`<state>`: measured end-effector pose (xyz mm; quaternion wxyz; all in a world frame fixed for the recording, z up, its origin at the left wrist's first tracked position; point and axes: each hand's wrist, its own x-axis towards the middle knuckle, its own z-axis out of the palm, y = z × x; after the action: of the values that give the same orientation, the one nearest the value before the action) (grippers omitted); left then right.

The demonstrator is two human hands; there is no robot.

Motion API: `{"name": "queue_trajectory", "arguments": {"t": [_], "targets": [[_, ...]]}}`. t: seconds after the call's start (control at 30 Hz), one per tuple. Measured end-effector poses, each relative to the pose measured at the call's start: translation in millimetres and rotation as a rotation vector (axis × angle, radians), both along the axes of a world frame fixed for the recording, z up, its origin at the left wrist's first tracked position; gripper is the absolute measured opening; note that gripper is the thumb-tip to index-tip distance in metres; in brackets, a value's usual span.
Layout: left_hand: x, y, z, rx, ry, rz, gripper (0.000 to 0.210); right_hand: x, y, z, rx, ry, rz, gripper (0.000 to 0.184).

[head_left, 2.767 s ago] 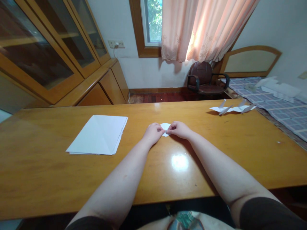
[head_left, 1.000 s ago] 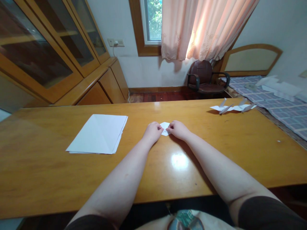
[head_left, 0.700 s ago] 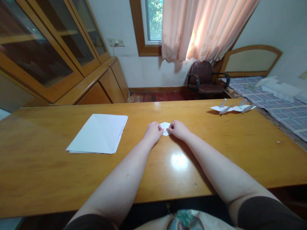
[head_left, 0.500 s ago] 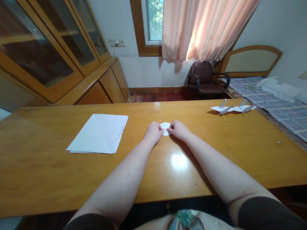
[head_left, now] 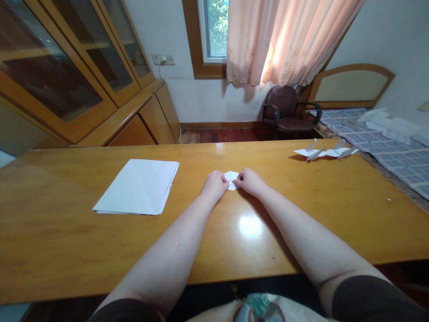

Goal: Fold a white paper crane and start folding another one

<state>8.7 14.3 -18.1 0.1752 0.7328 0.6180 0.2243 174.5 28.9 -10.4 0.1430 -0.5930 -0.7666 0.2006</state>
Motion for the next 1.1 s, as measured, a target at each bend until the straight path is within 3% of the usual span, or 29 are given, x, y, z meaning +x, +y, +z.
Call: {"name": "queue_trajectory", "arguments": {"t": [0.27,0.37,0.6,0.77,1.1], "targets": [[-3,1,-1.1,0.015,-0.024,-0.016,0.004,0,0,0.5,-0.02,0.006,-0.011,0.022],[-3,-3,1.7,0.04,-0.011,-0.069,0.013,0,0,-0.4,-0.008,0.009,-0.014,0.021],[21,-41,14.3,0.101,0.324,-0.143,0.032,-1,2,-4.5,0.017,-0.031,0.005,0.022],[38,-61,13.9,0.01,0.332,-0.174,0.044,-2,1,-2.0,0.027,-0.017,0.004,0.02],[43,-68,17.9,-0.071,0.359,-0.137,0.051,-3,0,-2.4,0.01,0.0,-0.001,0.02]]}}
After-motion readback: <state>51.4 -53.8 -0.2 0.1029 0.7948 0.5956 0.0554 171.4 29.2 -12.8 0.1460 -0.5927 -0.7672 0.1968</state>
